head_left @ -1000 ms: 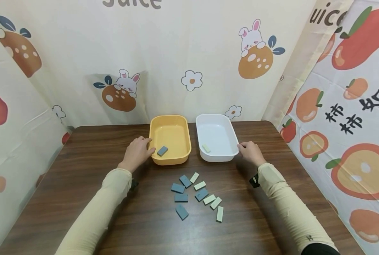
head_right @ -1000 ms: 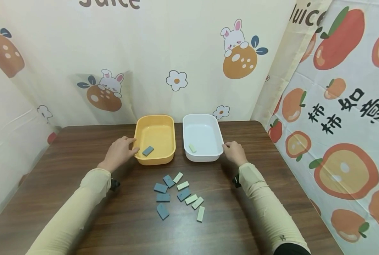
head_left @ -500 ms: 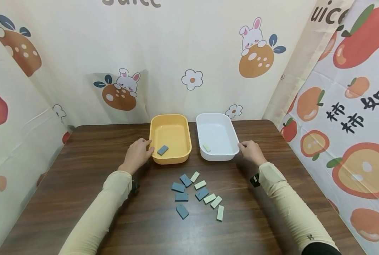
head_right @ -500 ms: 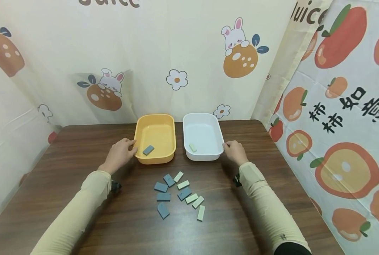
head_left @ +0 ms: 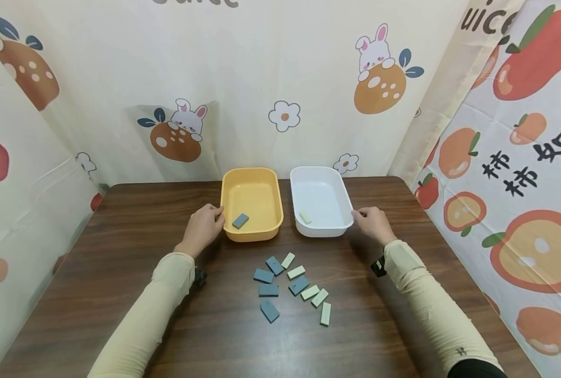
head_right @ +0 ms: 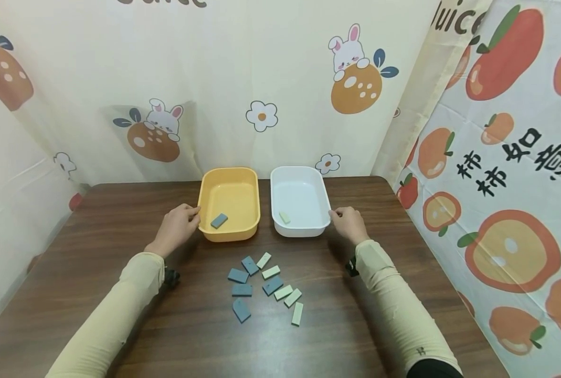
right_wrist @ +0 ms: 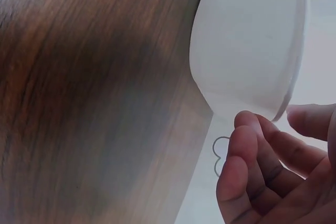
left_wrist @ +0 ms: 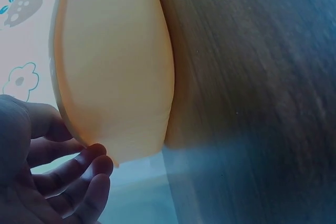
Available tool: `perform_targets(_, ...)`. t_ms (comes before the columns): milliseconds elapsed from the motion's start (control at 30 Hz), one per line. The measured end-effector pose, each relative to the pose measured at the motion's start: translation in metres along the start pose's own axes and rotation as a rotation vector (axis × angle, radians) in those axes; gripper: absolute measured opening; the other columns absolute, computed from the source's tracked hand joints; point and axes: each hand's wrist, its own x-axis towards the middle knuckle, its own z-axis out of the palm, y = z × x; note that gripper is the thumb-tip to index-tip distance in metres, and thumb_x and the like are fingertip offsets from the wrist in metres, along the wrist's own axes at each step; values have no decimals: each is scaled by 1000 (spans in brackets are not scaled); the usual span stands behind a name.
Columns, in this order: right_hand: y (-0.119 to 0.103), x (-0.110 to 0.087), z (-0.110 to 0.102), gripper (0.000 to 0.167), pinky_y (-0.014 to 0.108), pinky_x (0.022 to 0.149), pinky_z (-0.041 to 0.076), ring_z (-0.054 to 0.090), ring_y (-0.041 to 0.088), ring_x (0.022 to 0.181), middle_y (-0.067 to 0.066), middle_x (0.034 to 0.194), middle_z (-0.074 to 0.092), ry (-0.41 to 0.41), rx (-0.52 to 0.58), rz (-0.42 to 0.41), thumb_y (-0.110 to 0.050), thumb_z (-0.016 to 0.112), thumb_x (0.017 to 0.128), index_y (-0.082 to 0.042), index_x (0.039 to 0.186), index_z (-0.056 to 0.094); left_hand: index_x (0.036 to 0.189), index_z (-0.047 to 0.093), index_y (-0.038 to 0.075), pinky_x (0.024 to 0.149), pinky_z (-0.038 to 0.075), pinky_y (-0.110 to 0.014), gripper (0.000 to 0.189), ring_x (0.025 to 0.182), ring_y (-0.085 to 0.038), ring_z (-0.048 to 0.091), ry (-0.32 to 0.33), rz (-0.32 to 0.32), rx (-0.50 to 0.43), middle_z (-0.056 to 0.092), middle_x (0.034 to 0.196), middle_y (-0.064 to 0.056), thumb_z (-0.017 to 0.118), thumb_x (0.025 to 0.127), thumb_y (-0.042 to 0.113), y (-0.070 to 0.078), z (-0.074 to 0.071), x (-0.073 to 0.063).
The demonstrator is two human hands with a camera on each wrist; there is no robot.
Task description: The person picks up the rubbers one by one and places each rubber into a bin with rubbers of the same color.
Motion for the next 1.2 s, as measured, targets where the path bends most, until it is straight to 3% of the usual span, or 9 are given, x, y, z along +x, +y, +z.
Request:
perform_targets(200, -3, -4, -4, 40, 28, 61, 45, 61, 21, 73, 14, 81, 69, 23, -2, -18, -29, 47, 101, 3, 112, 67, 126, 63, -1, 63, 44, -33, 36, 70, -22, 52, -4, 13, -10, 65, 100, -19, 52, 95, 14, 1, 0, 0)
perform_targets(733, -19, -11, -8, 35, 30, 63, 54, 71, 28, 78, 24, 100, 71, 71, 37, -60, -23, 53, 99, 6, 115, 65, 128, 62, 0, 65, 45, -34, 37, 73, -23, 54, -25, -7, -19, 65, 104, -19, 52, 96, 15, 2, -2, -3)
perform_targets(833, -22, -11, -9, 32, 29, 62, 53, 68, 20, 69, 23, 96, 71, 86, 41, -101, -21, 56, 98, 6, 111, 67, 128, 62, 0, 65, 46, -35, 37, 73, -23, 54, -23, -5, -17, 65, 105, -19, 52, 96, 15, 2, -2, -2)
perform_targets(933, -26, -11, -8, 28, 27, 63, 49, 63, 18, 71, 21, 93, 70, 100, 26, -144, -19, 58, 96, 5, 108, 68, 127, 62, -1, 65, 46, -35, 36, 73, -23, 54, -20, -1, -13, 65, 104, -20, 53, 96, 14, 2, -2, -3)
perform_targets(1200, -38, -13, -5, 26, 28, 63, 45, 56, 23, 73, 16, 87, 66, 72, 13, -190, -19, 60, 95, 2, 108, 68, 127, 62, 0, 66, 46, -35, 36, 74, -24, 55, -27, -14, -16, 65, 105, -19, 53, 95, 15, 1, -3, -2)
